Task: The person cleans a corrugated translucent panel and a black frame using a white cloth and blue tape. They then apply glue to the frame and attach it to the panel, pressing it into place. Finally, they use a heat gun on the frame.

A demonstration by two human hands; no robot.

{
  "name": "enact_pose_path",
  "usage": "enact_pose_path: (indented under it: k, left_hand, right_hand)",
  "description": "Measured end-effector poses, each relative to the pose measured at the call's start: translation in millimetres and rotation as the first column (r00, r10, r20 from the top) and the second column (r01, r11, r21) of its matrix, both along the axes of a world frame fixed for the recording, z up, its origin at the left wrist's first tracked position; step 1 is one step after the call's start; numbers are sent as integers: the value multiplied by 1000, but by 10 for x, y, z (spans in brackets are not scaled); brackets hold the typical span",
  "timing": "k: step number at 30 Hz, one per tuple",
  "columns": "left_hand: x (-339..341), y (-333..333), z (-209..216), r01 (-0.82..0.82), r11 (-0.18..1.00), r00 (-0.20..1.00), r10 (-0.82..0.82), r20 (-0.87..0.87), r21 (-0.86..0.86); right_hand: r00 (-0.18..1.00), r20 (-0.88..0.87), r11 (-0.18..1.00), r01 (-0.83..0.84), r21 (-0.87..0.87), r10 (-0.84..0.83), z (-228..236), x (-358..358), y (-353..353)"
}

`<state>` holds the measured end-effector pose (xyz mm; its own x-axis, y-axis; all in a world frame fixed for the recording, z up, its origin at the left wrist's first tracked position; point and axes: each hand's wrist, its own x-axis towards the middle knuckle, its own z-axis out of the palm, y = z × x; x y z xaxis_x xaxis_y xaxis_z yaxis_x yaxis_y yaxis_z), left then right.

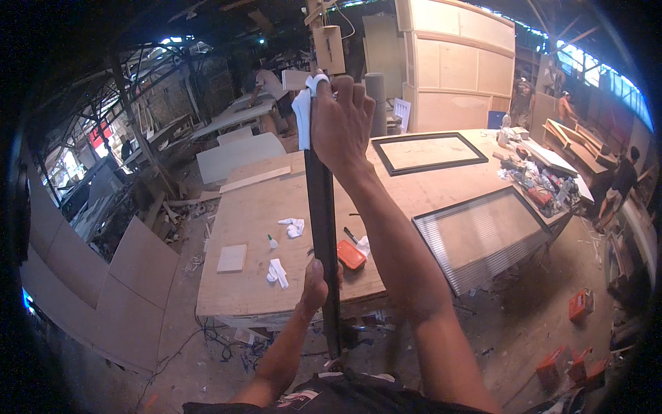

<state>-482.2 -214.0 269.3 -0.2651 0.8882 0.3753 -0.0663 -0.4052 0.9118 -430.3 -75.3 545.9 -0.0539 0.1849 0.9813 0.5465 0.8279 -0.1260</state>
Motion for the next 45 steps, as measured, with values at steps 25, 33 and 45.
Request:
enact_pose_path:
  k: [25, 33, 45]
  left_hand:
    - [-49, -76, -166, -23, 995, 996, 31, -81, 93]
    - [26, -36, -207, -156, 976, 945, 192, -266, 151]
    - [-78, 130, -173, -149, 976, 989, 151, 1, 157]
  right_hand:
    - [748, -473, 792, -591, -152, 467, -290, 231, -105]
    - [756, -486, 834, -543, -93, 438, 46, 344, 46]
    - [781, -168, 766, -624, -159, 601, -1354, -7, -264]
